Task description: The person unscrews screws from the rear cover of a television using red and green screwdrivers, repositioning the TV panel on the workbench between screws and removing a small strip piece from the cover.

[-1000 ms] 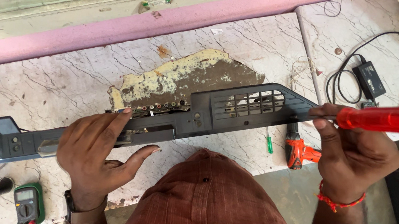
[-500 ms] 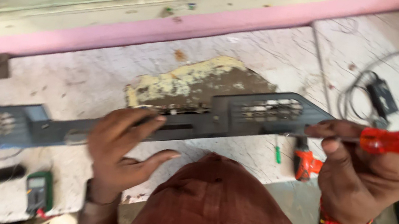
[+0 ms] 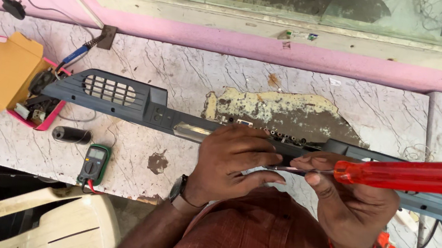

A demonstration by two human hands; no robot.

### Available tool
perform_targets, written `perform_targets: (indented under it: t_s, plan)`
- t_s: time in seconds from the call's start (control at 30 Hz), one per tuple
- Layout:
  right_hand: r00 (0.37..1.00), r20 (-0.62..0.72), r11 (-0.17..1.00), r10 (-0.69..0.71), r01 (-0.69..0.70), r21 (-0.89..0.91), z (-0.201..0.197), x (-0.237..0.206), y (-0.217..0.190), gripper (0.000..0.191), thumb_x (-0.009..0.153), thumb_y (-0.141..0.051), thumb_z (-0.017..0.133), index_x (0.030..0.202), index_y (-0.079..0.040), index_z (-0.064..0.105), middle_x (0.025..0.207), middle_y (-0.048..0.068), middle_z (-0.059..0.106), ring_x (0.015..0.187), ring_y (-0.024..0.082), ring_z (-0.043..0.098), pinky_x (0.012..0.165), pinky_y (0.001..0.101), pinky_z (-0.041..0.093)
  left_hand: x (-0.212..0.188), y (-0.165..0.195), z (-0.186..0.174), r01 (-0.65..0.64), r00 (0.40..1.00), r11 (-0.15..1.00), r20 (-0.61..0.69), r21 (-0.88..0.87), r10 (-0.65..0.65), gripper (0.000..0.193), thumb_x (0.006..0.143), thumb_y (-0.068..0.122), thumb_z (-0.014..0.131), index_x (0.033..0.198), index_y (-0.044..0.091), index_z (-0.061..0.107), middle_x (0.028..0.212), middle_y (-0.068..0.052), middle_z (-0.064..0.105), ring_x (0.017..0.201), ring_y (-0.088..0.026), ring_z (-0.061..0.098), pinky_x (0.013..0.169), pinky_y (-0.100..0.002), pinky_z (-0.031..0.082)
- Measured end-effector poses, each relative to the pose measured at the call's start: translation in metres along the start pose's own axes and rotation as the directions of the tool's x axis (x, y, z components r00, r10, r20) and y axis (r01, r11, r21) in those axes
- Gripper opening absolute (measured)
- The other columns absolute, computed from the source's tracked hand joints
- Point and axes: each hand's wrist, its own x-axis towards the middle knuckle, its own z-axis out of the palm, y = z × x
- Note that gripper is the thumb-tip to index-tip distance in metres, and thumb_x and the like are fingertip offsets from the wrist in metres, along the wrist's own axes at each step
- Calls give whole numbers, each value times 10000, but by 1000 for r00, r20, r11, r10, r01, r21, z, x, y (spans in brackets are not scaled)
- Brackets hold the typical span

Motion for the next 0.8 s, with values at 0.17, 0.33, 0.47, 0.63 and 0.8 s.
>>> perform_targets:
  t_s: [0.17,0.33,0.47,0.63,0.8]
  plan:
    - [999,-26,999,30,-30,-25,0,0,3,144,973,115,681,1110,71,666,1108,207,738,1036,303,757,953,433,639,1,-5,0,-27,999,1000,22,3,27,144,873,231,844,925,133,752,1011,-25,762,1092,-251,739,913,-416,592]
    - [971,-123,979,-203,199,-47,-30,-2,-11,179,991,107,713,1142,52,635,1078,179,742,999,292,756,887,469,679,7,-6,4,4,1000,1000,30,-24,-3,95,895,158,820,880,111,740,989,-35,772,1090,-261,754,917,-412,601]
    - [945,-183,930,-270,206,-305,-68,-9,-36,385,1031,145,729,1324,7,522,1102,174,703,994,298,753,899,500,686,12,-3,7,37,998,999,45,-7,-37,111,851,151,839,884,86,755,951,-51,763,1046,-262,756,892,-411,595]
    - [926,-299,896,-229,80,-437,-86,-15,-44,989,949,182,715,1643,-63,55,1131,174,596,906,313,756,866,489,665,14,-4,10,37,998,998,56,51,-40,143,811,166,859,878,82,765,933,-53,761,1033,-260,750,868,-410,585]
    - [957,-222,861,-184,49,-506,-92,-24,-33,1137,961,166,671,1647,-174,-170,1091,228,675,874,292,767,819,411,655,15,-7,13,49,996,998,77,44,-52,158,819,209,853,895,96,774,960,-38,771,1035,-247,753,850,-379,589]
